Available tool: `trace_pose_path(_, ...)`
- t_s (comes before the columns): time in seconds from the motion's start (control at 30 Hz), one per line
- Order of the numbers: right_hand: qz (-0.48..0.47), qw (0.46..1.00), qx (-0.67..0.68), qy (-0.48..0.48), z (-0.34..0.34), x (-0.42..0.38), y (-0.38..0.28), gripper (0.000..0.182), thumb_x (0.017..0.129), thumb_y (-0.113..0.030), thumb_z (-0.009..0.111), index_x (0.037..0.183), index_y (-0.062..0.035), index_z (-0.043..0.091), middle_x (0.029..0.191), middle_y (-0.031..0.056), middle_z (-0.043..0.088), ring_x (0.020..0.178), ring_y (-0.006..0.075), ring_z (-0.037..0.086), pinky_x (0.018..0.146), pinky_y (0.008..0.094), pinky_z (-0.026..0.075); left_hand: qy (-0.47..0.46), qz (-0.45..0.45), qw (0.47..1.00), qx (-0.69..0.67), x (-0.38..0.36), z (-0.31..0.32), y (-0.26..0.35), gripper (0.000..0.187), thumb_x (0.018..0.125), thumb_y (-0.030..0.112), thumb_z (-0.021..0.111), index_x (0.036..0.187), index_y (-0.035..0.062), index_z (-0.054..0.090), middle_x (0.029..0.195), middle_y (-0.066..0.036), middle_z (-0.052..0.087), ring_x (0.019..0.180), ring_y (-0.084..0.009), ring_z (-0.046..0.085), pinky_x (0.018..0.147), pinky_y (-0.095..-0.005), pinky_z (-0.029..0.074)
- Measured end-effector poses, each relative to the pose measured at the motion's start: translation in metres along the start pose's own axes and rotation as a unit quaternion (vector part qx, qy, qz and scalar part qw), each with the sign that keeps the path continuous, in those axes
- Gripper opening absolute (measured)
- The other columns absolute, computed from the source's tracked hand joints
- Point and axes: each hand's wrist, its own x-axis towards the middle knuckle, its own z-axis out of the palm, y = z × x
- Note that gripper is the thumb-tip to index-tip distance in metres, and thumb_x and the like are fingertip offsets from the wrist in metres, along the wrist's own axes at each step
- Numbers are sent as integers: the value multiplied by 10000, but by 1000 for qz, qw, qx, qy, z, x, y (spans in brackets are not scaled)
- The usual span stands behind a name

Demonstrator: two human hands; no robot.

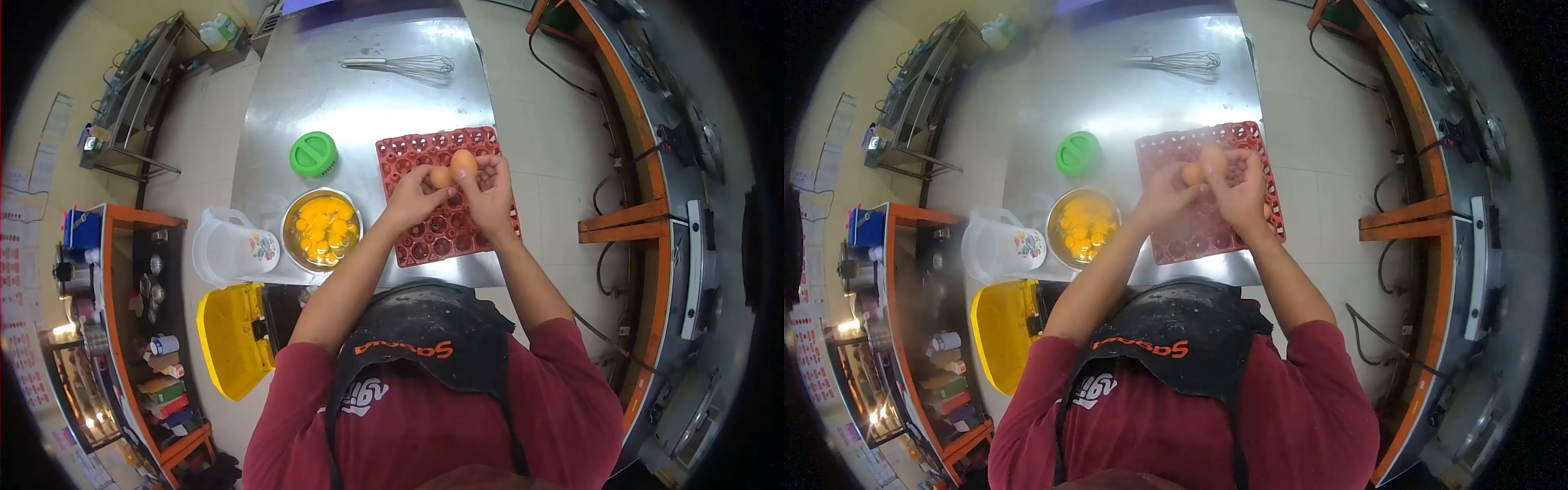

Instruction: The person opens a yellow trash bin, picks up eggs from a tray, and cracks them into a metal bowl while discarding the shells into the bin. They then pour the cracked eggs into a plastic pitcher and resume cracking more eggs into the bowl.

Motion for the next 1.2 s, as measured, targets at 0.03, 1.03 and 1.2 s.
trace_pose_path(0.03,60,996,64,13,4,-1,-2,258,1013,-140,641,1179,-4,499,1085,129,651,911,139,656,826,299,552,33,17,996,83,-1,2,4,426,860,218,807,1165,-24,633,959,-109,697,803,-204,665,743,-337,542)
trace_pose_path(1.03,103,836,-45,-538,182,-40,17,418,868,-94,752,1256,30,658,1065,67,721,885,111,673,817,251,549,159,-97,978,-93,-192,-166,-8,403,909,93,766,1261,-51,633,1116,-103,725,984,-143,695,877,-277,564)
trace_pose_path(1.2,53,834,-149,-529,202,-53,15,438,777,-119,780,1196,-8,716,983,59,740,846,100,665,812,251,550,181,-53,968,163,-201,-169,-45,462,831,195,817,1191,-46,656,981,-153,716,827,-188,688,769,-313,549)
